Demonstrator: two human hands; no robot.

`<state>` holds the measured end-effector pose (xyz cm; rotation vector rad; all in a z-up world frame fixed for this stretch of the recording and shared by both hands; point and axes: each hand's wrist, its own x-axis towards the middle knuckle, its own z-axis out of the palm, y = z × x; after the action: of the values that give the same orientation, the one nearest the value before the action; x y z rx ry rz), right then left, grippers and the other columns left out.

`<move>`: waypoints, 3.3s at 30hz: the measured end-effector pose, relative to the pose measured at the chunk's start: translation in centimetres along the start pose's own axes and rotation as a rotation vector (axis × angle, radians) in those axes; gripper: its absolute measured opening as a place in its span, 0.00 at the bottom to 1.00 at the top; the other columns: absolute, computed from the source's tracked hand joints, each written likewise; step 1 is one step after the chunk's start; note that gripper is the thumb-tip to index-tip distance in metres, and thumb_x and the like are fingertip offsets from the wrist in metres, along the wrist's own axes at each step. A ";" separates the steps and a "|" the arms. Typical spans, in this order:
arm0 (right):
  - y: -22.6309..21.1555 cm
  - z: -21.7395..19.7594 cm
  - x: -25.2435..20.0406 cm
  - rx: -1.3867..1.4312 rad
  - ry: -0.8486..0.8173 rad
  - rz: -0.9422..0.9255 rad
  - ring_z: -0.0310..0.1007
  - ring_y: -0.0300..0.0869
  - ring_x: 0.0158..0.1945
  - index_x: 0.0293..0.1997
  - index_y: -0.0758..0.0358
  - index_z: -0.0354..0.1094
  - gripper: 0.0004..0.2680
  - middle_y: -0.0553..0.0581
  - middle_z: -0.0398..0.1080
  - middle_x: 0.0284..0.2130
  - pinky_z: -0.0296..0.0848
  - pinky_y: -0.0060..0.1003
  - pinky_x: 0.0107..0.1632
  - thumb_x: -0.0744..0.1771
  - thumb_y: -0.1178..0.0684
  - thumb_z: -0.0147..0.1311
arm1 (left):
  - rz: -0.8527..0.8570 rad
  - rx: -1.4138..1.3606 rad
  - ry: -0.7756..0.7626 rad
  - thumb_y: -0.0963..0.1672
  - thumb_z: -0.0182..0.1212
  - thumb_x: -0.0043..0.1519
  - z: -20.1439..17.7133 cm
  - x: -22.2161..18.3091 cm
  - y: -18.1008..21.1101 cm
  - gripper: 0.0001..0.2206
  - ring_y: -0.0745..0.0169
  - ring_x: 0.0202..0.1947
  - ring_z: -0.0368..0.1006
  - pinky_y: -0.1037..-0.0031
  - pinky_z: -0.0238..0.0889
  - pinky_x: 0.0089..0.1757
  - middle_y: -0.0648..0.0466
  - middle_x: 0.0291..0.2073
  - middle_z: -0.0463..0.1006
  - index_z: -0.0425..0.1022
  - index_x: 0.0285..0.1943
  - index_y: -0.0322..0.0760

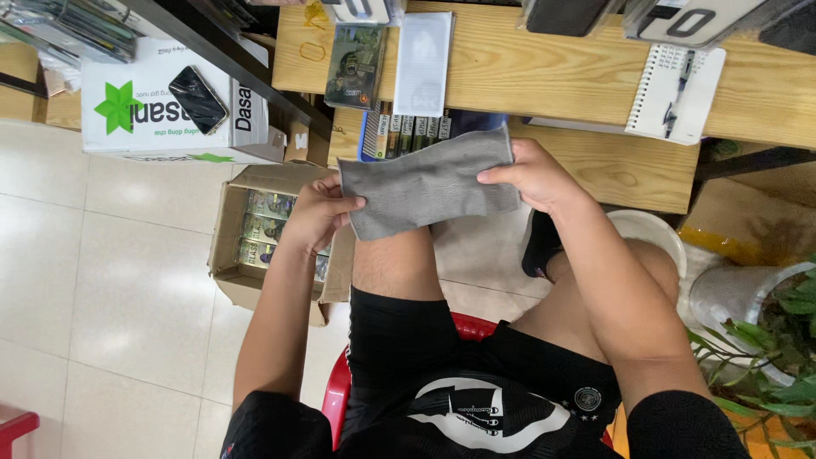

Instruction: The person sits on a low stool and cleans a packaged phone screen protector using a gray cloth and a white wipe. They repeatedly wipe the front and back of the packaging, then place it back into a blue tray.

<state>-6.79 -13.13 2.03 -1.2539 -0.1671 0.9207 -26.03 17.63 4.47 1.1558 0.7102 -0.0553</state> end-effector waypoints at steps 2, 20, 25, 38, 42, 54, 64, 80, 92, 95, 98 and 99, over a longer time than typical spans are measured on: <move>-0.2 -0.3 -0.2 -0.033 0.045 0.009 0.81 0.42 0.42 0.48 0.67 0.76 0.15 0.56 0.79 0.41 0.80 0.38 0.49 0.58 0.69 0.66 | 0.014 0.034 0.027 0.34 0.74 0.48 0.5 -0.3 0.8 0.20 0.64 0.34 0.82 0.71 0.81 0.38 0.55 0.36 0.82 0.79 0.50 0.30; -3.2 -7.1 -2.9 0.041 0.021 -0.518 0.81 0.54 0.44 0.41 0.78 0.73 0.05 0.76 0.75 0.40 0.82 0.52 0.57 0.65 0.72 0.54 | 0.860 0.130 -0.156 0.35 0.73 0.55 5.9 -2.5 8.7 0.07 0.58 0.37 0.76 0.74 0.69 0.43 0.39 0.37 0.81 0.79 0.28 0.32; -4.4 -6.8 -1.9 0.150 0.141 -0.384 0.83 0.48 0.45 0.46 0.72 0.74 0.06 0.67 0.77 0.42 0.85 0.43 0.56 0.66 0.68 0.57 | 0.619 0.296 -0.079 0.33 0.68 0.60 4.3 0.5 8.1 0.05 0.76 0.19 0.69 0.87 0.65 0.26 0.50 0.21 0.78 0.80 0.37 0.30; -5.9 -8.5 -2.3 0.110 0.094 -0.279 0.74 0.43 0.31 0.32 0.58 0.75 0.13 0.58 0.73 0.27 0.70 0.34 0.35 0.63 0.73 0.48 | 0.659 0.533 -0.270 0.28 0.53 0.59 5.4 -1.8 12.1 0.18 0.67 0.41 0.78 0.80 0.69 0.44 0.52 0.39 0.84 0.81 0.33 0.40; -6.5 -7.9 -2.3 0.118 0.120 -0.231 0.69 0.39 0.27 0.33 0.58 0.74 0.12 0.54 0.68 0.24 0.66 0.31 0.31 0.63 0.71 0.46 | 0.641 0.570 -0.316 0.28 0.51 0.60 5.9 -2.2 12.4 0.17 0.68 0.40 0.75 0.79 0.66 0.43 0.53 0.37 0.82 0.81 0.34 0.39; -7.7 -7.0 -1.9 -0.080 0.176 -0.337 0.71 0.33 0.37 0.47 0.58 0.70 0.06 0.48 0.72 0.35 0.72 0.26 0.43 0.67 0.62 0.58 | 0.556 0.459 -0.039 0.36 0.74 0.58 9.2 1.6 9.5 0.11 0.79 0.28 0.65 0.85 0.60 0.33 0.63 0.30 0.75 0.77 0.40 0.44; -5.6 -6.8 0.2 -0.326 0.636 -0.551 0.67 0.31 0.31 0.59 0.61 0.66 0.18 0.53 0.74 0.31 0.66 0.27 0.36 0.64 0.66 0.65 | 0.339 -0.084 0.141 0.35 0.76 0.50 17.4 12.5 0.3 0.13 0.76 0.23 0.56 0.84 0.53 0.30 0.63 0.22 0.62 0.84 0.43 0.34; -2.1 -1.7 1.8 -0.438 0.634 -0.542 0.75 0.36 0.33 0.42 0.65 0.77 0.10 0.57 0.76 0.30 0.78 0.29 0.34 0.60 0.67 0.67 | 0.334 -0.087 0.013 0.39 0.77 0.53 23.8 12.1 -2.9 0.15 0.66 0.35 0.79 0.74 0.78 0.36 0.48 0.31 0.80 0.84 0.50 0.32; -2.4 -0.4 2.2 -0.648 0.649 -0.806 0.72 0.46 0.30 0.42 0.71 0.79 0.10 0.61 0.64 0.24 0.80 0.35 0.28 0.60 0.71 0.68 | 0.477 -0.063 -0.045 0.39 0.74 0.57 23.1 11.9 -2.9 0.15 0.67 0.38 0.78 0.73 0.76 0.41 0.46 0.34 0.83 0.83 0.53 0.33; -3.1 0.4 1.4 -0.658 0.607 -0.829 0.72 0.46 0.31 0.43 0.70 0.79 0.10 0.60 0.65 0.24 0.81 0.38 0.30 0.60 0.71 0.68 | 0.515 -0.046 -0.073 0.39 0.72 0.60 22.8 10.8 -1.8 0.14 0.68 0.41 0.75 0.73 0.75 0.43 0.47 0.36 0.84 0.82 0.55 0.34; -4.1 0.4 0.1 -0.829 0.427 -0.744 0.70 0.46 0.40 0.54 0.71 0.71 0.10 0.59 0.70 0.37 0.68 0.39 0.46 0.67 0.63 0.53 | 0.477 0.039 -0.159 0.44 0.74 0.57 22.2 10.0 -0.2 0.23 0.68 0.44 0.77 0.79 0.72 0.49 0.52 0.43 0.83 0.78 0.61 0.36; -4.2 -0.3 -0.1 -0.762 0.354 -0.739 0.71 0.45 0.40 0.55 0.69 0.72 0.12 0.60 0.72 0.38 0.69 0.38 0.47 0.66 0.65 0.50 | 0.489 0.010 -0.210 0.41 0.72 0.58 21.8 10.5 -0.2 0.19 0.72 0.40 0.75 0.81 0.69 0.45 0.55 0.38 0.81 0.78 0.59 0.35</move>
<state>-4.58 -13.44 5.56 -1.8384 -0.6914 -0.0456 -7.36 2.27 3.26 1.2847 0.2305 0.2292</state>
